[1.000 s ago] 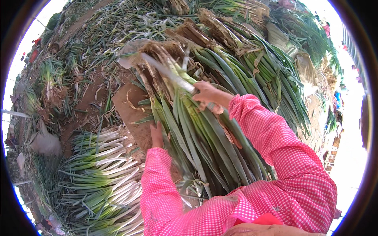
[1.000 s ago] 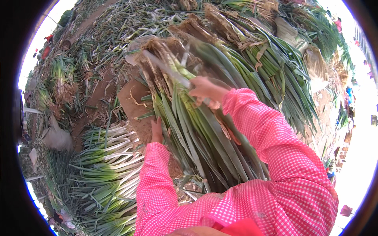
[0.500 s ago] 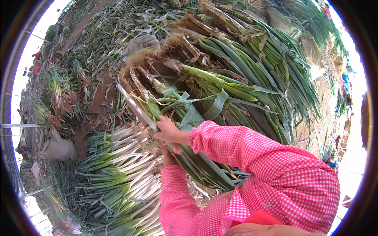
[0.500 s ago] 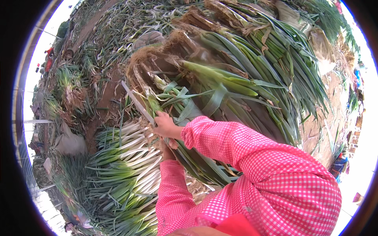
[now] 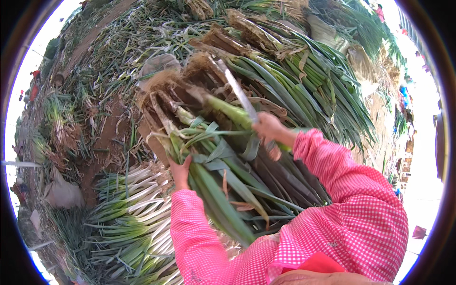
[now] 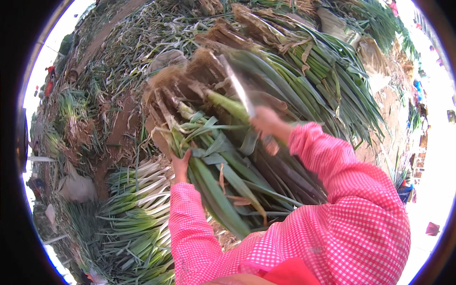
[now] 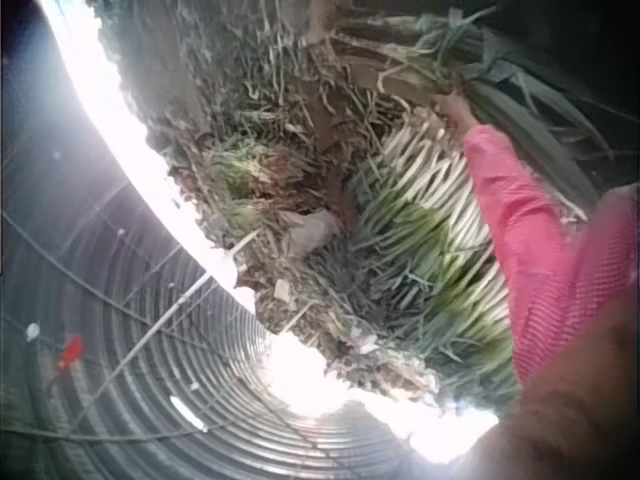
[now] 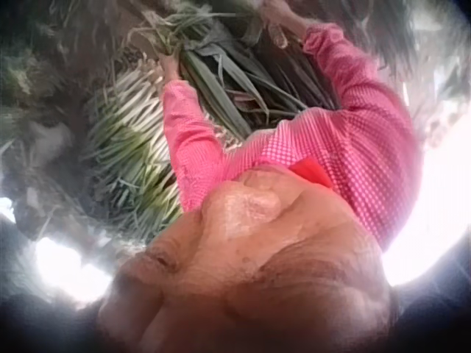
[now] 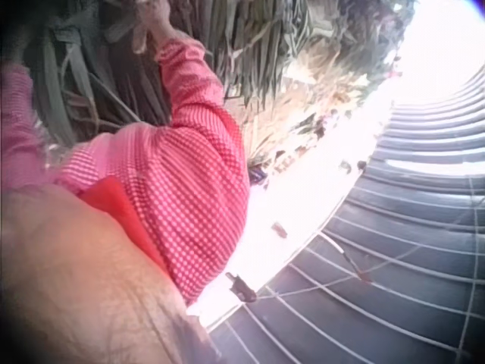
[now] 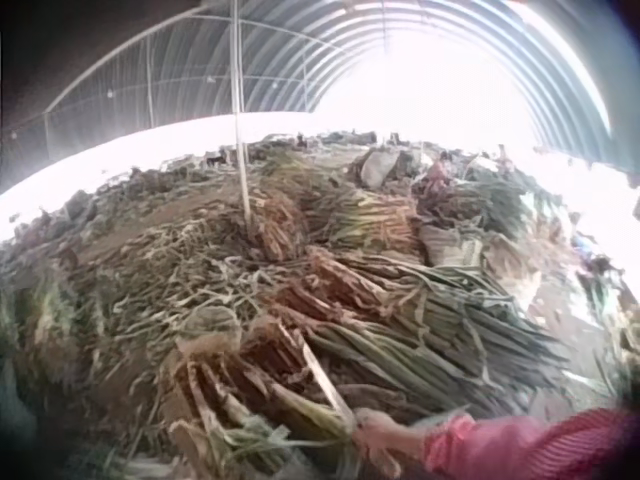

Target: The person repeatedly picks up bunches of green onions from a large pile, aligns them, and places them back down. The person handles the vegetables by hand, sorting and organizing them in a repetitive manner.

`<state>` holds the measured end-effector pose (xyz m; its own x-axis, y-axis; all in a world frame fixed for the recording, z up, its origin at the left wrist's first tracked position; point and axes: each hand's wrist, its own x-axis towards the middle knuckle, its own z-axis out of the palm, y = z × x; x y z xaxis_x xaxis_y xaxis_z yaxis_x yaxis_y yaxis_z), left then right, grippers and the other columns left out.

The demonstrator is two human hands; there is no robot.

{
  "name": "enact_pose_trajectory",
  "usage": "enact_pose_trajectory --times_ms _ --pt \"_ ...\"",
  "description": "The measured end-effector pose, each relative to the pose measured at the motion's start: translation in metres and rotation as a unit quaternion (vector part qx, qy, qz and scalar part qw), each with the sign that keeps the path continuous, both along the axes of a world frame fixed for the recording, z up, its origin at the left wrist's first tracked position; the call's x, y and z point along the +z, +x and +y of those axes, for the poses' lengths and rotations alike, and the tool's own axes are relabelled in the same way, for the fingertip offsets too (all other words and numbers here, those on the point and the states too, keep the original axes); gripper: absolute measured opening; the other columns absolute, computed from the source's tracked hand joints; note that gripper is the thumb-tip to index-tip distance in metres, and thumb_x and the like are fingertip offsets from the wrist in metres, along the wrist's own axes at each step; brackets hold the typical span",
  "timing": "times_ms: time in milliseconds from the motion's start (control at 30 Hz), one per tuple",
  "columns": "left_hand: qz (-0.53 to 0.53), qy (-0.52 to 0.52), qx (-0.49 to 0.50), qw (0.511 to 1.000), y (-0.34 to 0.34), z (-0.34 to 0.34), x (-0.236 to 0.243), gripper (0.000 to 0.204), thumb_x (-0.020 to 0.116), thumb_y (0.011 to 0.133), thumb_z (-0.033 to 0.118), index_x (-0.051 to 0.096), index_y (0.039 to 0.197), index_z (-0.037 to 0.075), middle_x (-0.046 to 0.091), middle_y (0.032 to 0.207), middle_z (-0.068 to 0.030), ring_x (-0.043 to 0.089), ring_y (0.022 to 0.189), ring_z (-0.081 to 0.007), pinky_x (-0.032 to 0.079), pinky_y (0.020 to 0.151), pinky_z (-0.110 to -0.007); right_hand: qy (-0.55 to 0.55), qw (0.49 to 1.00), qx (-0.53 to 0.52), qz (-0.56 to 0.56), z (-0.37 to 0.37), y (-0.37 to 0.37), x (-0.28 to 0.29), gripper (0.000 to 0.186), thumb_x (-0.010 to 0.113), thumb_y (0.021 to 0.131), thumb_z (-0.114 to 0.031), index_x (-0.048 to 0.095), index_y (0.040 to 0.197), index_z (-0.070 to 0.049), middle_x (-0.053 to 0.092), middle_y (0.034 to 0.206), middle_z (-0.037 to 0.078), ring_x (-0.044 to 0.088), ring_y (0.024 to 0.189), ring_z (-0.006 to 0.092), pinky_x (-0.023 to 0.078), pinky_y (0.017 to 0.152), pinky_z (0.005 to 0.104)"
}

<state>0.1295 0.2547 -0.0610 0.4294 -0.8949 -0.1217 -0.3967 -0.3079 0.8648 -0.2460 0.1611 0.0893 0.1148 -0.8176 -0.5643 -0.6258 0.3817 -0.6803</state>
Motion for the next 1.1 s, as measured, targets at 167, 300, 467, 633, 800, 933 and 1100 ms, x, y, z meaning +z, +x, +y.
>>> enact_pose_trajectory --times_ms 167,300,467,633,800,933,1100 --pt "0.006 -0.029 -0.031 0.999 0.034 0.024 -0.061 0.106 0.076 0.072 0.055 0.028 0.145 -0.005 0.040 0.143 -0.0254 0.038 0.133 -0.0356 0.029 0.110 -0.039 0.121 0.979 0.013 -0.161 0.107 0.074 -0.010 0.016 0.058 0.087 -0.018 0.059 0.087 -0.002 0.063 0.070 0.010 0.063 0.062 0.0243 0.051 0.057 0.0397" --pt "-0.014 -0.029 -0.028 0.999 0.039 0.028 -0.074 0.102 0.074 0.075 0.055 0.030 0.145 -0.003 0.041 0.143 -0.0244 0.038 0.133 -0.0359 0.027 0.111 -0.039 -0.045 0.979 0.162 -0.119 0.121 0.072 -0.008 0.015 0.060 0.086 -0.015 0.062 0.091 -0.002 0.065 0.074 0.012 0.064 0.067 0.0246 0.052 0.065 0.0389" --pt "0.013 0.003 -0.013 1.000 0.004 0.038 -0.052 0.078 0.064 0.089 0.043 0.033 0.144 -0.003 0.041 0.144 -0.0235 0.038 0.133 -0.0352 0.028 0.110 -0.039 -0.026 0.997 0.022 -0.075 0.011 -0.003 0.019 0.014 0.059 0.089 -0.013 0.059 0.097 -0.002 0.064 0.077 0.008 0.059 0.063 0.0173 0.051 0.057 0.0339" --pt "0.157 0.005 0.055 0.986 -0.042 0.049 -0.039 0.072 0.058 0.092 0.046 0.040 0.140 -0.005 0.041 0.144 -0.0207 0.037 0.134 -0.0340 0.028 0.110 -0.038 -0.102 0.990 -0.073 0.066 -0.094 -0.021 -0.030 0.020 0.053 0.090 -0.018 0.055 0.098 0.000 0.058 0.079 0.013 0.059 0.069 0.0243 0.050 0.061 0.0390" --pt "-0.037 -0.009 0.022 0.999 -0.038 0.045 -0.009 0.070 0.055 0.092 0.050 0.048 0.131 -0.008 0.043 0.142 -0.0199 0.039 0.132 -0.0334 0.033 0.107 -0.042 -0.297 0.947 -0.006 0.124 -0.081 0.006 -0.083 0.023 0.061 0.082 -0.016 0.057 0.094 0.003 0.054 0.111 0.019 0.051 0.110 0.0360 0.043 0.094 0.0408" --pt "-0.226 -0.064 0.069 0.970 -0.066 0.029 0.054 0.051 0.058 0.093 0.037 0.056 0.118 -0.006 0.054 0.128 -0.0187 0.051 0.116 -0.0326 0.041 0.097 -0.045 -0.322 0.943 0.024 0.088 -0.033 0.012 -0.035 0.022 0.060 0.083 -0.013 0.058 0.094 0.005 0.056 0.109 0.017 0.059 0.092 0.0320 0.049 0.080 0.0383" --pt "0.324 -0.101 -0.057 0.939 -0.191 -0.020 0.126 0.054 0.061 0.095 0.032 0.043 0.136 0.002 0.060 0.118 -0.0100 0.058 0.102 -0.0172 0.048 0.089 -0.031 -0.117 0.959 -0.055 -0.253 0.007 0.027 0.014 0.029 0.062 0.086 -0.015 0.058 0.111 0.000 0.053 0.094 0.011 0.059 0.079 0.0204 0.052 0.072 0.0339"
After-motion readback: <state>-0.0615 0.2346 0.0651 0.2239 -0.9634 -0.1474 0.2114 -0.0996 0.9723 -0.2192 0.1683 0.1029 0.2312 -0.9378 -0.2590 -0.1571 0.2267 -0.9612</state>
